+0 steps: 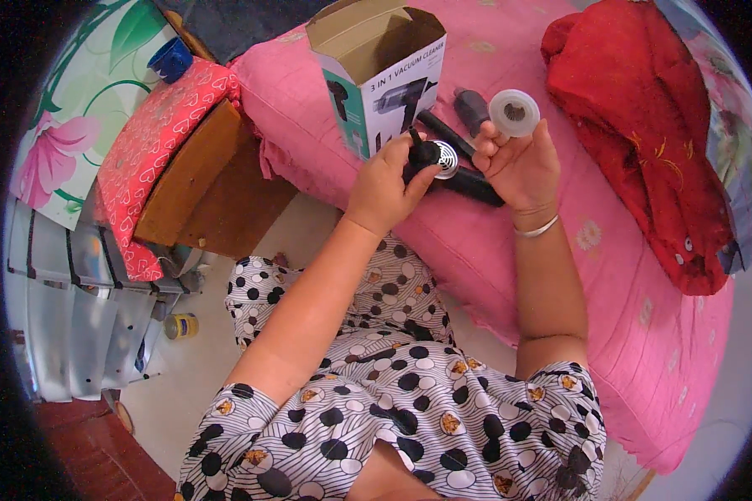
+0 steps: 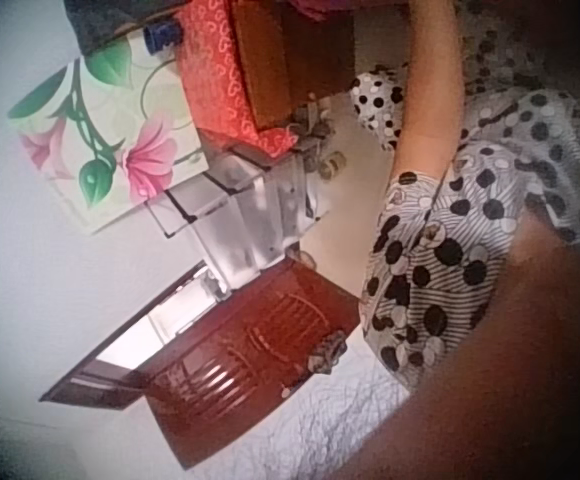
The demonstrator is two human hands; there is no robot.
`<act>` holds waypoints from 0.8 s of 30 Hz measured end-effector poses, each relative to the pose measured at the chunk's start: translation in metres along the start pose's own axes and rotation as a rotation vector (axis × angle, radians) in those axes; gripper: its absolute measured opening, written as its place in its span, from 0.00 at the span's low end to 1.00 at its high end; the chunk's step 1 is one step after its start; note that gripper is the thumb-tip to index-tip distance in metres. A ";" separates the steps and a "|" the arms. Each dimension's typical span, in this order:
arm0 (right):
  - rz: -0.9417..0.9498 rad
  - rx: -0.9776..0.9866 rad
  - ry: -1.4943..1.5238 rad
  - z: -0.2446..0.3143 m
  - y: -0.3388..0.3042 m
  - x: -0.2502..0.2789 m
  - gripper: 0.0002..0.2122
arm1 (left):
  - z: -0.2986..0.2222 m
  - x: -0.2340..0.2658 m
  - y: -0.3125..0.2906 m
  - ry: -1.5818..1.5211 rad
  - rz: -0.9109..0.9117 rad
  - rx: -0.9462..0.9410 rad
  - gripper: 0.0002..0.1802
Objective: The person takes a handheld vacuum cleaner and its components out of a cardboard box, attaches various nozzles to the main unit, and examines a filter before placing the items back into the box.
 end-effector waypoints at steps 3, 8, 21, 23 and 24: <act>0.033 0.042 0.026 0.004 0.001 -0.004 0.24 | 0.004 -0.002 0.000 -0.001 0.015 0.002 0.24; 0.027 0.082 0.104 0.006 0.001 -0.003 0.22 | 0.002 -0.004 0.002 -0.016 -0.022 -0.064 0.24; 0.047 0.087 0.166 0.009 0.004 0.003 0.23 | 0.006 -0.009 0.007 -0.008 -0.006 0.005 0.26; 0.042 0.082 0.161 0.009 0.004 0.002 0.23 | 0.005 -0.008 0.007 -0.002 -0.007 -0.019 0.27; 0.042 0.082 0.161 0.009 0.005 0.001 0.23 | 0.006 -0.008 0.007 0.009 -0.007 -0.014 0.27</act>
Point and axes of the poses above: each hand's wrist, its own y-axis towards the middle knuckle, its own x-axis out of the back of the hand, z = x × y, the point moved 5 cm from there along y, towards the middle knuckle, and after that the axes turned 8 degrees about -y, right-handed, at the moved point
